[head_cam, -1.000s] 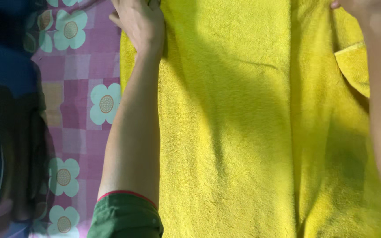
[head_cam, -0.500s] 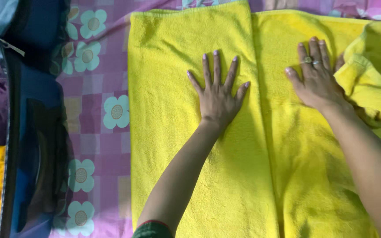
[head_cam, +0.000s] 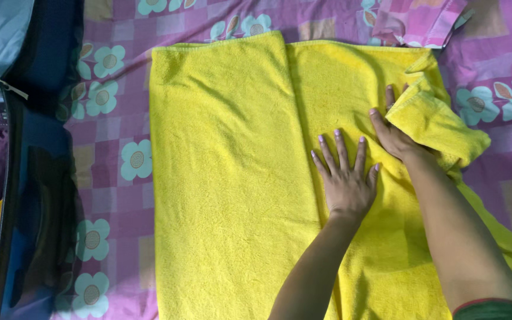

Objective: The person unfolds a yellow towel on a bed, smooths it out, and folds it into a compact rectangle. The person then places the folded towel into an open suitcase that already contains other folded clothes.

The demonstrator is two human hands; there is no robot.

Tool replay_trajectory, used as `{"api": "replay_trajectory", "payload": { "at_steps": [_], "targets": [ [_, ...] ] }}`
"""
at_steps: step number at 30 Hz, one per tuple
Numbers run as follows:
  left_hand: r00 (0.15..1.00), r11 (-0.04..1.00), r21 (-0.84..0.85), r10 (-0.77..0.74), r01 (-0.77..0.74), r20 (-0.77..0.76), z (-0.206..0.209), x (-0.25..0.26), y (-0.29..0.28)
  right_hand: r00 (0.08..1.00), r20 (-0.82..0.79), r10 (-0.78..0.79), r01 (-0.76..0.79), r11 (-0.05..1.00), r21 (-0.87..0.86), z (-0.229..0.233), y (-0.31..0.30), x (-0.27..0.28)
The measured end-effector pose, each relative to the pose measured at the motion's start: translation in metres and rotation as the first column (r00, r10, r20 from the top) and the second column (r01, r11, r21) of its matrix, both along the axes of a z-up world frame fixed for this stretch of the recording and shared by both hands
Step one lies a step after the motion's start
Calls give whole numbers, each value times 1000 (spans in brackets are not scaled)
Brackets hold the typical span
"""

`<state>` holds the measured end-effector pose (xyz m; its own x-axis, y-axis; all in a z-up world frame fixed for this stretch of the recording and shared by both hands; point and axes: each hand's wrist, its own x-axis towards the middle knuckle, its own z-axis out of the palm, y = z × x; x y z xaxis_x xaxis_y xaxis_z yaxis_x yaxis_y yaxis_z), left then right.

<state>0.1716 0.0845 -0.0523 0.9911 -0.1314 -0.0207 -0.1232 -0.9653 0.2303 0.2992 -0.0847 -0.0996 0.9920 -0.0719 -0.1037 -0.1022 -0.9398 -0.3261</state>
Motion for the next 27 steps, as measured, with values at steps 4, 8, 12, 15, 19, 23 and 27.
{"api": "replay_trajectory", "payload": {
  "at_steps": [4,8,12,15,19,23,27],
  "targets": [
    [998,998,59,8,-12,58,-3,4,-5,994,-95,61,-58,998,36,15,-4,5],
    [998,999,42,25,-28,65,-1,3,-5,947,-306,101,29,919,393,48,-20,12],
    [998,999,16,41,-42,48,0,2,-6,921,-331,205,-81,933,351,50,-81,16],
    [998,998,31,52,-53,29,1,5,-6,906,-156,393,-401,916,-21,24,-122,12],
    [996,998,4,57,-57,67,-5,3,-6,939,-166,303,-340,893,-295,3,-151,-29],
    [992,997,-38,75,-71,104,-7,3,-9,941,-21,338,-334,915,-226,-10,-175,-77],
    [991,997,-21,75,-73,113,-8,1,-6,936,-42,351,-352,917,-189,-21,-180,-71]
  ]
}}
